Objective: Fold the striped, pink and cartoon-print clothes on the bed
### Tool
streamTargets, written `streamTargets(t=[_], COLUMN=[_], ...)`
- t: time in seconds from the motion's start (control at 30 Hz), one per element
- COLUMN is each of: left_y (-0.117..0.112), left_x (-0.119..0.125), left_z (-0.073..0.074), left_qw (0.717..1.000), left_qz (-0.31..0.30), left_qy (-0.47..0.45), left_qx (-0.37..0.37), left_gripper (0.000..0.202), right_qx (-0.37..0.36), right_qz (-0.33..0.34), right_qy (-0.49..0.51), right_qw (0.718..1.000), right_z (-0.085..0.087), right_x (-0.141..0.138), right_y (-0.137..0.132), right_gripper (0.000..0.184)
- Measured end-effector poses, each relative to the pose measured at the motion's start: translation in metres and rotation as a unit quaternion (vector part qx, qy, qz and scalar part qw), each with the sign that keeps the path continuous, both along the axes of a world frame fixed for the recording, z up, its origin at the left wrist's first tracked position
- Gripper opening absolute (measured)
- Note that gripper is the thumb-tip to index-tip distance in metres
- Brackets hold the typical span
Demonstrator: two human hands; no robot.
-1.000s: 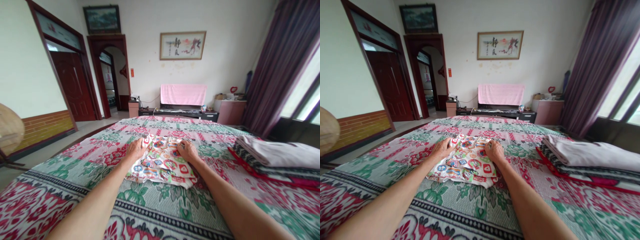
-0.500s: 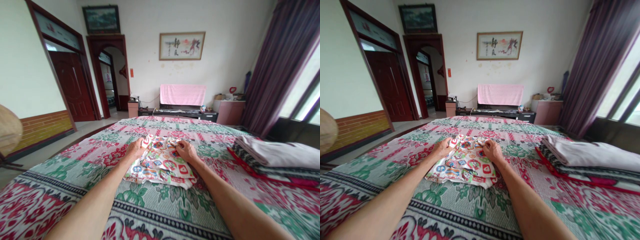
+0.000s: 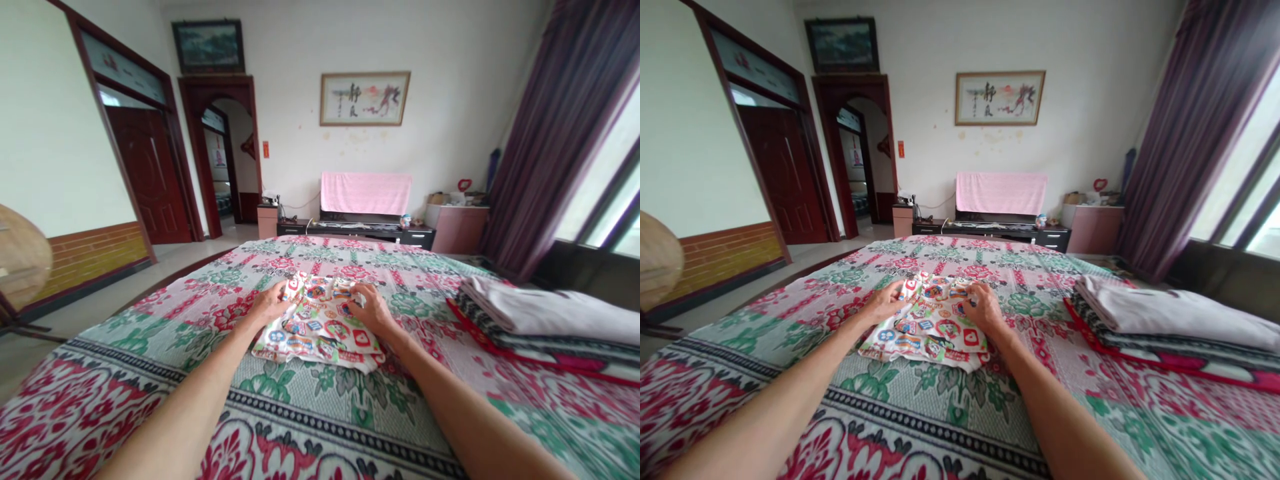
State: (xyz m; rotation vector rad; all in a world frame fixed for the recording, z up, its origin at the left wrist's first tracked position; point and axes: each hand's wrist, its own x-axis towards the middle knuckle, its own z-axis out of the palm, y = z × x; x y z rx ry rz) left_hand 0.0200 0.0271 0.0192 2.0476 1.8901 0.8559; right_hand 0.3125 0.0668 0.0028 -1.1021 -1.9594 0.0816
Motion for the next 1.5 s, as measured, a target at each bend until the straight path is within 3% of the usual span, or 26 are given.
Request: streamTargets(t=[0.17, 0.27, 0.37, 0.5, 0.73, 0.97, 1.13, 1.27, 1.5], left_y=[-0.027, -0.052, -0.074, -0.087, -0.087, -0.082, -0.076, -0.081, -0.099], left_x=[-0.025, -0.038, -0.045, -0.042, -0.018, -0.016, -0.005, 0.002, 0.001], left_z=[0.002, 0.008, 0.014, 0.017, 0.006, -0.001, -0.006, 0.008, 0.048], left_qw=[0.989, 0.981, 0.976, 0.967, 0.982, 0.979, 0.976, 0.981, 0.981], left_qz=[-0.134, -0.156, -0.175, -0.202, -0.171, -0.193, -0.2, -0.179, -0.186], left_qy=[0.06, 0.111, 0.106, 0.097, 0.087, 0.068, 0.063, 0.03, 0.022], left_qx=[0.032, -0.012, -0.081, -0.118, 0.002, 0.027, 0.061, 0.068, -0.055], left_gripper=[0.06, 0.056, 0.069, 0.072, 0.06, 0.058, 0.047, 0.045, 0.025], right_qx=[-0.016, -0.125, -0.206, -0.165, -0.078, -0.061, -0.042, -0.063, -0.16], right_qz=[0.124, 0.182, 0.214, 0.192, 0.216, 0.204, 0.205, 0.188, 0.184], right_qy=[-0.043, -0.122, -0.188, -0.19, -0.157, -0.153, -0.151, -0.123, -0.16], right_qw=[0.991, 0.968, 0.936, 0.949, 0.961, 0.965, 0.966, 0.973, 0.957], right_z=[0.015, 0.025, 0.032, 0.031, 0.021, 0.021, 0.023, 0.031, 0.055], right_x=[0.031, 0.05, 0.057, 0.05, 0.039, 0.039, 0.037, 0.037, 0.038], right_y=[-0.037, -0.063, -0.085, -0.1, -0.103, -0.101, -0.102, -0.105, -0.113], right_gripper=[0.038, 0.042, 0.05, 0.05, 0.04, 0.046, 0.041, 0.039, 0.029])
